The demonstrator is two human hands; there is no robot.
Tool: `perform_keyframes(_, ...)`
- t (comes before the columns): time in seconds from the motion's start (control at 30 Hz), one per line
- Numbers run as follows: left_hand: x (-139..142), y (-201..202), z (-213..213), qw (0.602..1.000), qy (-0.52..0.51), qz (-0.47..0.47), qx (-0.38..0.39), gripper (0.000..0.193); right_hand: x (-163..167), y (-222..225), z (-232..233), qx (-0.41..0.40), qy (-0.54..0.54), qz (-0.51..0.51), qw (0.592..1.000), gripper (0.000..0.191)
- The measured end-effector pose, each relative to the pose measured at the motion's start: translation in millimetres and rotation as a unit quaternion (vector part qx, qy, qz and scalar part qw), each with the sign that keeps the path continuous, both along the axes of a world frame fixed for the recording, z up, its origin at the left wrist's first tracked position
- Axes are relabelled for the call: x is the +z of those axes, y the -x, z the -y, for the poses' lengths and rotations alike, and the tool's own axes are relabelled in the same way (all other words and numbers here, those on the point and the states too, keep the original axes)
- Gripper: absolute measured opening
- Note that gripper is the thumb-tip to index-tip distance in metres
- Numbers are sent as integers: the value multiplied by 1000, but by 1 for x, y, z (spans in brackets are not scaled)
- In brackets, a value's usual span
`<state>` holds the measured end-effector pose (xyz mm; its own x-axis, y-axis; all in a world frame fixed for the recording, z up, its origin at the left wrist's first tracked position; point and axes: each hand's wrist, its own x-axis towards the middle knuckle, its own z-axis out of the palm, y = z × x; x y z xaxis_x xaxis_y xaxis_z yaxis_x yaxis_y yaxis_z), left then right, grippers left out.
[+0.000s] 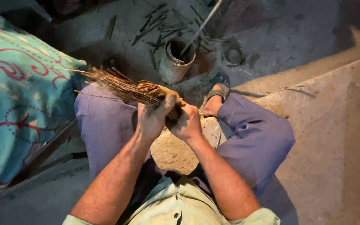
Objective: The person sits on the floor and weaves thin dried plant fibers around two wooden sticks to form a broom head. They repeatedly wrap, pull, and tighten the fibers by hand, occasionally separating strands and adjusting the bundle.
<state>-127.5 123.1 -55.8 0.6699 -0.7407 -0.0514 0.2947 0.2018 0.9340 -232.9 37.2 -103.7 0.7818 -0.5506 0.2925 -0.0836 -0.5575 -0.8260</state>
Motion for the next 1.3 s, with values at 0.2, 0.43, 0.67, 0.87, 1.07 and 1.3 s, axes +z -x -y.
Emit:
perform_keyframes(0.2,-19,5,-4,988,-58,137,-40,16,-39,-8,-2,-36,-103,-7,994,10)
perform_keyframes(0.43,-43,-2,-10,994,73,-70,-39,24,-40,-8,-4,-73,28,-61,995,12)
perform_keyframes(0.67,-20,-25,-39,964,130,-154,-174,42,-26,14,-26,216,-346,-34,913,41)
perform_keyframes(0.87,-10,-6,-23,974,94,-121,-170,35,-49,20,-46,100,-353,10,930,32)
perform_keyframes(1.07,-24,19,-9,997,-76,-8,12,24,-29,23,-47,-19,-153,-228,961,35)
perform_keyframes(1.3,-6,11,-7,982,55,-69,-166,104,16,86,-2,-79,1,29,996,31)
